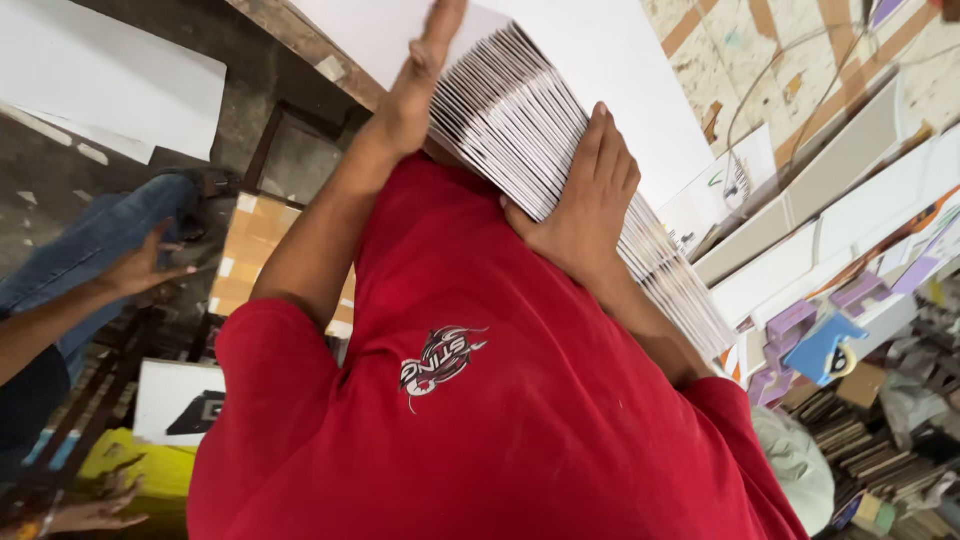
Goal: The person assembles a tri-fold paper product by folding a white sheet around a beige insert and pressing the edges to secure them. The person then stacks the finished items and moves them to a pile on the table.
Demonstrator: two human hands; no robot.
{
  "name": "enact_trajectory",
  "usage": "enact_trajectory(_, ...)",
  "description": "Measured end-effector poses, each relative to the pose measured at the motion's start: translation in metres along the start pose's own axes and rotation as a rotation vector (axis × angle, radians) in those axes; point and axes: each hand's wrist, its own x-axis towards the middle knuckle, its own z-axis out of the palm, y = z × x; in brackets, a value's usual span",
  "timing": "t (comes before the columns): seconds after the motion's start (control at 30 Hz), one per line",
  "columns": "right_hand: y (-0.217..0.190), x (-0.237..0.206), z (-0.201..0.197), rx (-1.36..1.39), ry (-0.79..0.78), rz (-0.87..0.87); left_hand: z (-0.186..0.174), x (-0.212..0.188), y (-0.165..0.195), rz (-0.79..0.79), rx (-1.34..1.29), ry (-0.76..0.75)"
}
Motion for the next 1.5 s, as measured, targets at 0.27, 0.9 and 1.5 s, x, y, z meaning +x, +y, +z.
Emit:
enact_trajectory(0.27, 0.009, -0.003, 0.009, -0.030, 0.034, -0.076, -0.009, 0.003, -0.026, -0.112, 0.028, -0.019)
enact_trajectory(0.9, 0.019, -0.015, 0.002, 0.259, -0.060, -0.037, 0.082, 0.043, 0.160, 0.244, 1.266, -0.676)
enact_trajectory(1.5, 0.207, -0.260, 0.015, 0.024, 0.016, 0.244, 0.156, 0.046, 0.147, 0.210, 1.549, -0.956)
